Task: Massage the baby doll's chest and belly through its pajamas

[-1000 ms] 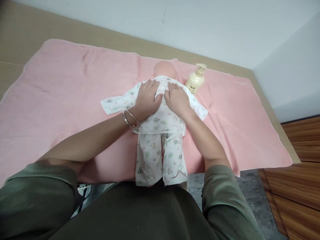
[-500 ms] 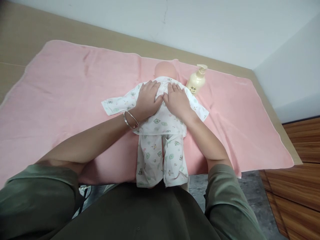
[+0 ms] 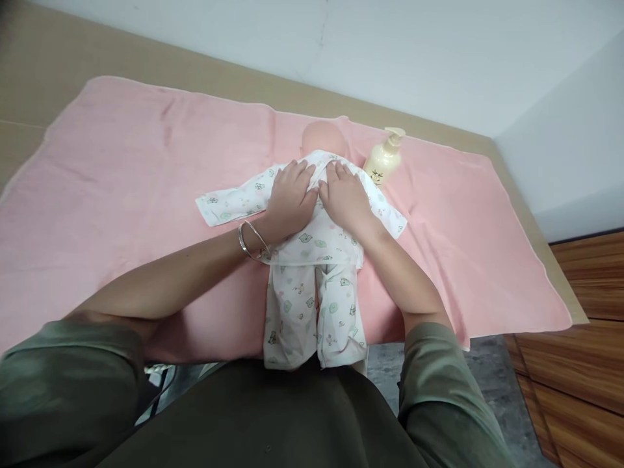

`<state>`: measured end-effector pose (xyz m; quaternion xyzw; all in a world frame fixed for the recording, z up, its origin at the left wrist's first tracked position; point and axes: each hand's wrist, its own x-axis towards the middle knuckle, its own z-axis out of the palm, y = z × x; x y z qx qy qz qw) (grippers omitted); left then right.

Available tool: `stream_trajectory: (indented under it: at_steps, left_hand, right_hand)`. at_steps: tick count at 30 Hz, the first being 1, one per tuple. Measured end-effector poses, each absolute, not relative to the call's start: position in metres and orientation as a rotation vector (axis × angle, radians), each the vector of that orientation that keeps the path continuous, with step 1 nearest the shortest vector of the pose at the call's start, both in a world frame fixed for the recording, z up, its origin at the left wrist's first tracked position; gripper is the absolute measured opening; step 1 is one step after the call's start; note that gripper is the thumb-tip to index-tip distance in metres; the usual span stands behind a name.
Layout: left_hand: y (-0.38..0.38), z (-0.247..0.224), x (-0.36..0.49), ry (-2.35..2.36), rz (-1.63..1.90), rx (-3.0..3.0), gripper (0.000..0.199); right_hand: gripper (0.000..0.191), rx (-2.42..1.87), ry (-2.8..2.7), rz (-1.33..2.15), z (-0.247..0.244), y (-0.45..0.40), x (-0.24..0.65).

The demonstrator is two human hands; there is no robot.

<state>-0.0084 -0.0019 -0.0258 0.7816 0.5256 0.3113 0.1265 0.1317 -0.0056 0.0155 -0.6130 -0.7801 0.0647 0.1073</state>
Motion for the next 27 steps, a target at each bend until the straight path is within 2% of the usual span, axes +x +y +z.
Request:
stream_trajectory:
  at_steps: [6,15,23,27]
  left_hand:
    - [0.009,-0.024,-0.013,1.527,0.892,2.271,0.050]
    - [-0.010,-0.024,-0.006,1.519,0.918,2.346,0.050]
    - [0.019,-0.020,-0.020,1.471,0.814,2.321,0.055]
    - [0.007,-0.024,-0.015,1.513,0.873,2.320,0.052]
  right_hand:
    - [0.059,-1.816,-2.331,0.089,0.014,-0.025,0.120]
    - [0.059,-1.837,-2.255,0.213,0.016,0.001,0.133]
    - [0.058,-1.788,-2.336,0.092,0.018,-0.031,0.115]
    - [0.057,-1.788,-2.307,0.214,0.020,-0.018,0.122]
